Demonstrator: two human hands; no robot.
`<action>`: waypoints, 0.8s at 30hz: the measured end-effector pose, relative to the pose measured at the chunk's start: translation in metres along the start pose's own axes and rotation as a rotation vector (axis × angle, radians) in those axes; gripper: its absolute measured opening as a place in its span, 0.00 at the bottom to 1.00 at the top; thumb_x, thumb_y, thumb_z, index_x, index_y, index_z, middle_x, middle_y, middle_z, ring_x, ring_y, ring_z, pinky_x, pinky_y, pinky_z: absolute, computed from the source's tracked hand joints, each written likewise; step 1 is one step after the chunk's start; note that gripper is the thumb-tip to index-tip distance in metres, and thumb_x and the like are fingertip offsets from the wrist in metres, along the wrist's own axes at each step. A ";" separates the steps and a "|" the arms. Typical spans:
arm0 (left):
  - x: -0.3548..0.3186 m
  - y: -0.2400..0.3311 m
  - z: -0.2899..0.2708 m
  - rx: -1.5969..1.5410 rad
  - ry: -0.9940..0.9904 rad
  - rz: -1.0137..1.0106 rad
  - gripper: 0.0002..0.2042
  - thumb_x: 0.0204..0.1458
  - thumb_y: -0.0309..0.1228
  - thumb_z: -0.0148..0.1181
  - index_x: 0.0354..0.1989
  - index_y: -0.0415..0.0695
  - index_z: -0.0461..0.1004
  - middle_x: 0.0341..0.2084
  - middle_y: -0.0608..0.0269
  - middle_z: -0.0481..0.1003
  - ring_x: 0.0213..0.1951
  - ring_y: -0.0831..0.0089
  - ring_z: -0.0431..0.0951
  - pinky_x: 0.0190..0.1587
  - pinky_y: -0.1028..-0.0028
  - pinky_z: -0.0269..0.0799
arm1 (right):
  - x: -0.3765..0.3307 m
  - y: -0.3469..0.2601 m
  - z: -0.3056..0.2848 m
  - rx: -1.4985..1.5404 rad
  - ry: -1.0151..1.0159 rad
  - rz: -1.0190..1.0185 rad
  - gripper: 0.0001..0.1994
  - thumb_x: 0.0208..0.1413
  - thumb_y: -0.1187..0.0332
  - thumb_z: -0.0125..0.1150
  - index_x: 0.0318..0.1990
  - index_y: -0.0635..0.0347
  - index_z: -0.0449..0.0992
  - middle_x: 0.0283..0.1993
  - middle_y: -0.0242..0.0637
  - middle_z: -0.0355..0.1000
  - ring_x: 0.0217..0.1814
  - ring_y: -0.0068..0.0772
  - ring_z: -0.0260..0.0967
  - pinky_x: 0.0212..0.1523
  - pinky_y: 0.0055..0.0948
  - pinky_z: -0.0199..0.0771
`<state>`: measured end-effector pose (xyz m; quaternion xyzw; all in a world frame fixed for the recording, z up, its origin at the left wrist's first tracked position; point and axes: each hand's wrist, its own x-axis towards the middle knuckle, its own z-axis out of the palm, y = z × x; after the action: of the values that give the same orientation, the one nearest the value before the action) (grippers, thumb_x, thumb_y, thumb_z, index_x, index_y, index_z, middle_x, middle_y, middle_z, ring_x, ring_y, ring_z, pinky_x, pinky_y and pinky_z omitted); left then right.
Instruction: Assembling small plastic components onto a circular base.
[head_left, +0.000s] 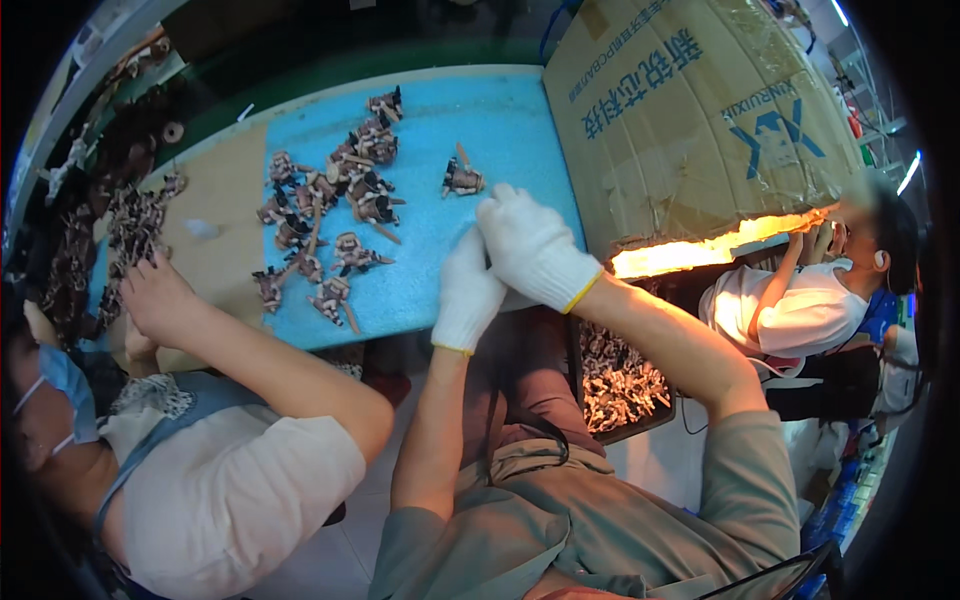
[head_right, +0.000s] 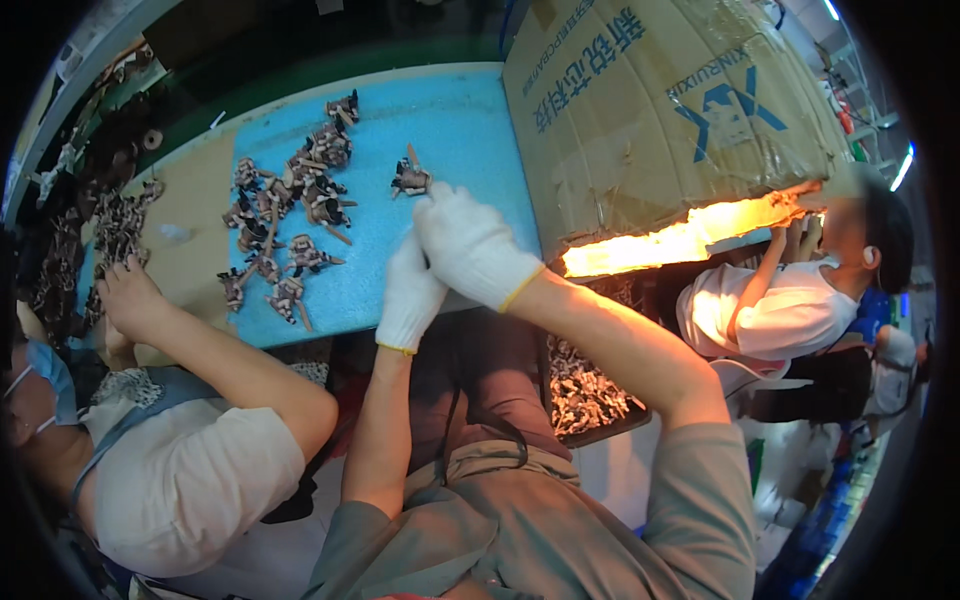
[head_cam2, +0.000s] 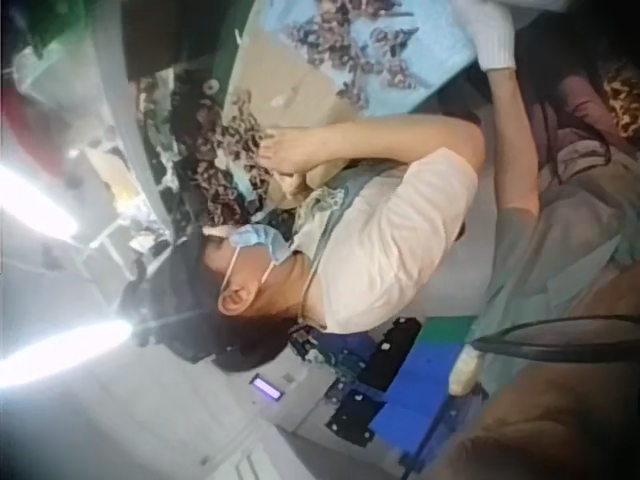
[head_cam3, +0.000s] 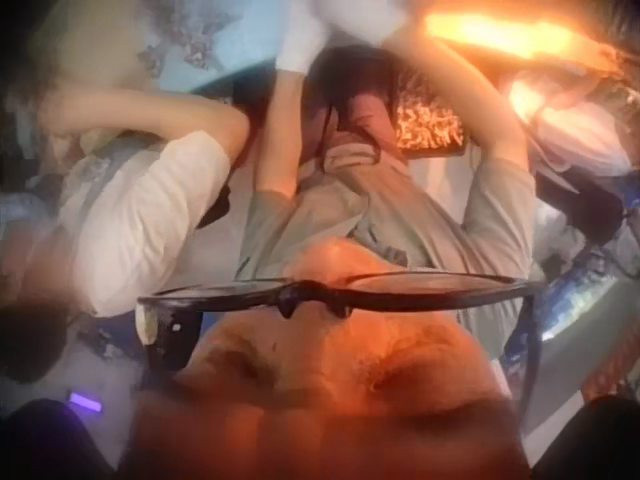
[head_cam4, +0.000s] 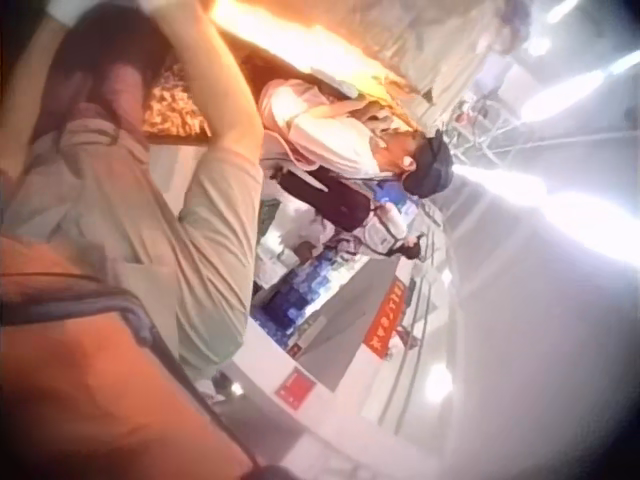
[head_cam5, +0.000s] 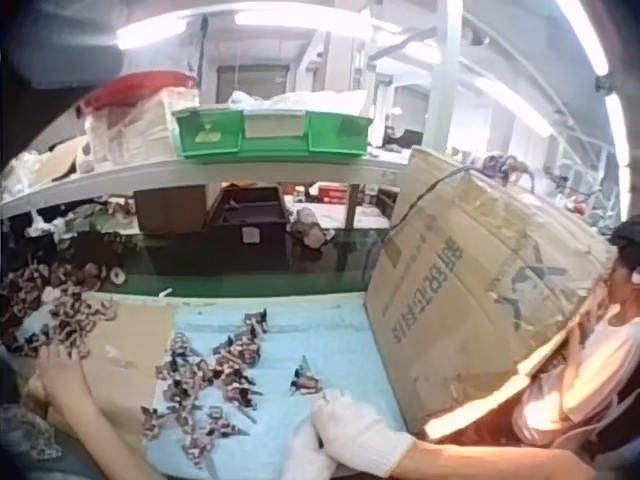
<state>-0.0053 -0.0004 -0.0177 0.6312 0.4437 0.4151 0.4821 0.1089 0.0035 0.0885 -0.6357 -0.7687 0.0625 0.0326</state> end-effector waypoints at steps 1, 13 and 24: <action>-0.001 0.003 -0.002 0.031 0.004 -0.018 0.20 0.59 0.32 0.65 0.58 0.37 0.76 0.45 0.40 0.82 0.49 0.40 0.82 0.50 0.56 0.76 | -0.001 0.001 0.001 0.001 0.012 -0.009 0.08 0.56 0.74 0.60 0.43 0.67 0.76 0.51 0.55 0.74 0.53 0.58 0.78 0.51 0.50 0.84; -0.031 0.042 -0.014 -0.905 -0.150 -0.463 0.18 0.73 0.41 0.55 0.53 0.36 0.77 0.41 0.57 0.82 0.31 0.75 0.80 0.33 0.75 0.77 | -0.039 0.036 0.011 0.534 0.452 -0.238 0.10 0.69 0.67 0.56 0.51 0.61 0.76 0.50 0.49 0.74 0.51 0.52 0.77 0.51 0.46 0.79; -0.056 0.071 -0.013 -0.839 -0.204 -0.240 0.27 0.69 0.50 0.61 0.61 0.36 0.76 0.44 0.54 0.83 0.40 0.73 0.84 0.38 0.76 0.79 | -0.080 0.022 0.008 0.859 0.563 -0.169 0.09 0.70 0.70 0.55 0.53 0.62 0.75 0.48 0.47 0.74 0.50 0.47 0.77 0.51 0.40 0.81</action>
<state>-0.0208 -0.0611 0.0488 0.3628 0.2570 0.4359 0.7825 0.1448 -0.0712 0.0800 -0.4930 -0.6839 0.1959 0.5008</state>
